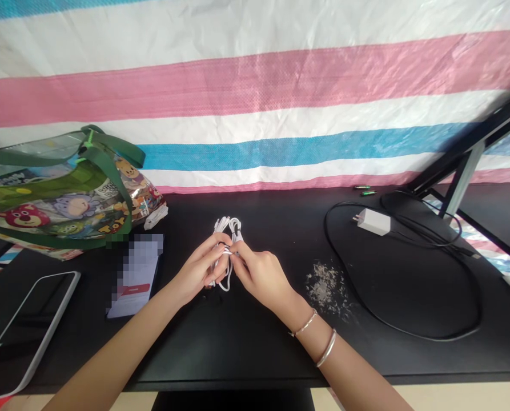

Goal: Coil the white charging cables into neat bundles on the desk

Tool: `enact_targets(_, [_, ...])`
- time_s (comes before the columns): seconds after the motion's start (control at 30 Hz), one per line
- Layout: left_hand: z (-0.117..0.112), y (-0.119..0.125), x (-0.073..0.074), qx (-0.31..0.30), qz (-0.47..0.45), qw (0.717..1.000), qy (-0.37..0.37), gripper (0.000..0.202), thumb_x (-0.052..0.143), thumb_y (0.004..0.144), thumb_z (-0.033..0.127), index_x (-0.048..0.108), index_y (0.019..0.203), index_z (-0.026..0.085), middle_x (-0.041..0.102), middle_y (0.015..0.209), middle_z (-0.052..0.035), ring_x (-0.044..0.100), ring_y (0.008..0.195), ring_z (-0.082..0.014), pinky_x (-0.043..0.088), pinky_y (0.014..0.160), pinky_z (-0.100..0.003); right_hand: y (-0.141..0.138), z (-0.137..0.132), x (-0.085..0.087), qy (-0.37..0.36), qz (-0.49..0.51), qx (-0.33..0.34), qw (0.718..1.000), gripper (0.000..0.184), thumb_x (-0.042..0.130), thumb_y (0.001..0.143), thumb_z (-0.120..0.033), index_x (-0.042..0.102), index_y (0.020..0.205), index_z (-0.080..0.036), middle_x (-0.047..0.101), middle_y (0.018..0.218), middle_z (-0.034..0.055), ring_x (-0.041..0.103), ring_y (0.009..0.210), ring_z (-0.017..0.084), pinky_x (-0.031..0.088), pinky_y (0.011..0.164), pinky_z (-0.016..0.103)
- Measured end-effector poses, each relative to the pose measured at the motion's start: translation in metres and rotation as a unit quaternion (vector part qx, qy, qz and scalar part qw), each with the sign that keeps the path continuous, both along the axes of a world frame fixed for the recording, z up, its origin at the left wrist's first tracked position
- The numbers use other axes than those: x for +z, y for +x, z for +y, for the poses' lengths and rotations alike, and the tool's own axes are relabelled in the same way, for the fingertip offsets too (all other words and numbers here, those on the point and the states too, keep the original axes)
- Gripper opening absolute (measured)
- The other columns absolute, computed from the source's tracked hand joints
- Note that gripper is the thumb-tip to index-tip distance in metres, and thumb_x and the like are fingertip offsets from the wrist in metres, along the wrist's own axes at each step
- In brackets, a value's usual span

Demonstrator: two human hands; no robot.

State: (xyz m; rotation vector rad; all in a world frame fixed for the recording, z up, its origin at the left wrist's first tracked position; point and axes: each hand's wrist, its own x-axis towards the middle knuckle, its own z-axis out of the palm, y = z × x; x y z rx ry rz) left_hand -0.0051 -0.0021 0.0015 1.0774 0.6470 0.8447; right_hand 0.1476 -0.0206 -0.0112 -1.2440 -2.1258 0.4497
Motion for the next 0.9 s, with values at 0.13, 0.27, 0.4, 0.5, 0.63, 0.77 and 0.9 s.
enact_targets(0.13, [0.0003, -0.0002, -0.0003, 0.000, 0.014, 1.000, -0.002, 0.028, 0.056, 0.083, 0.046, 0.050, 0.089, 0.019, 0.039, 0.041, 0.0134, 0.022, 0.031, -0.0035, 0.025, 0.038, -0.018, 0.0000, -0.0001, 0.0006, 0.002, -0.018, -0.005, 1.000, 0.019, 0.034, 0.093, -0.021, 0.054, 0.091, -0.018, 0.062, 0.054, -0.0027, 0.054, 0.037, 0.012, 0.036, 0.044, 0.019])
enact_targets(0.27, [0.0002, 0.0005, -0.0005, 0.004, 0.021, 1.000, 0.001, 0.025, 0.055, 0.083, 0.043, 0.051, 0.089, 0.019, 0.037, 0.040, 0.0133, 0.020, 0.031, -0.0039, 0.025, 0.038, -0.018, 0.0005, 0.0000, 0.0005, 0.005, -0.035, -0.008, 0.999, 0.019, 0.035, 0.092, -0.020, 0.053, 0.087, -0.019, 0.062, 0.054, -0.0018, 0.055, 0.038, 0.012, 0.036, 0.044, 0.020])
enact_targets(0.4, [0.0004, 0.0011, -0.0015, 0.004, 0.019, 1.000, 0.001, 0.021, 0.053, 0.084, 0.039, 0.051, 0.089, 0.019, 0.038, 0.040, 0.0134, 0.020, 0.031, -0.0039, 0.025, 0.038, -0.018, 0.0009, 0.0004, -0.0002, 0.008, -0.049, -0.008, 0.999, 0.018, 0.035, 0.093, -0.019, 0.052, 0.087, -0.019, 0.063, 0.054, -0.0017, 0.056, 0.039, 0.013, 0.036, 0.044, 0.020])
enact_targets(0.5, [0.0009, 0.0011, -0.0022, 0.003, 0.018, 1.000, 0.000, 0.020, 0.053, 0.084, 0.038, 0.051, 0.089, 0.019, 0.039, 0.040, 0.0136, 0.020, 0.031, -0.0039, 0.025, 0.039, -0.018, 0.0008, 0.0005, -0.0005, 0.009, -0.056, -0.007, 0.998, 0.018, 0.034, 0.093, -0.019, 0.052, 0.089, -0.018, 0.063, 0.055, -0.0015, 0.057, 0.040, 0.013, 0.036, 0.045, 0.020])
enact_targets(0.63, [0.0011, 0.0010, -0.0021, 0.006, 0.024, 1.000, 0.000, 0.019, 0.053, 0.084, 0.037, 0.051, 0.089, 0.019, 0.038, 0.039, 0.0138, 0.021, 0.031, -0.0039, 0.028, 0.041, -0.018, 0.0006, 0.0004, -0.0007, 0.009, -0.061, -0.005, 0.998, 0.019, 0.033, 0.093, -0.019, 0.052, 0.089, -0.018, 0.063, 0.055, -0.0010, 0.057, 0.040, 0.014, 0.036, 0.045, 0.021])
enact_targets(0.77, [0.0005, 0.0006, -0.0008, 0.006, 0.035, 0.999, 0.004, 0.019, 0.052, 0.084, 0.038, 0.051, 0.088, 0.019, 0.038, 0.039, 0.0137, 0.022, 0.031, -0.0041, 0.030, 0.043, -0.019, 0.0005, 0.0008, -0.0006, -0.002, -0.067, -0.005, 0.998, 0.019, 0.033, 0.093, -0.020, 0.051, 0.090, -0.018, 0.065, 0.056, -0.0008, 0.058, 0.041, 0.014, 0.036, 0.045, 0.021])
enact_targets(0.9, [0.0004, 0.0002, 0.0006, 0.003, 0.050, 0.999, 0.011, 0.020, 0.052, 0.084, 0.039, 0.050, 0.088, 0.019, 0.040, 0.040, 0.0132, 0.023, 0.031, -0.0043, 0.028, 0.042, -0.020, 0.0010, 0.0011, -0.0009, -0.012, -0.067, -0.006, 0.998, 0.019, 0.033, 0.094, -0.021, 0.051, 0.091, -0.018, 0.066, 0.057, -0.0008, 0.060, 0.043, 0.015, 0.036, 0.046, 0.021])
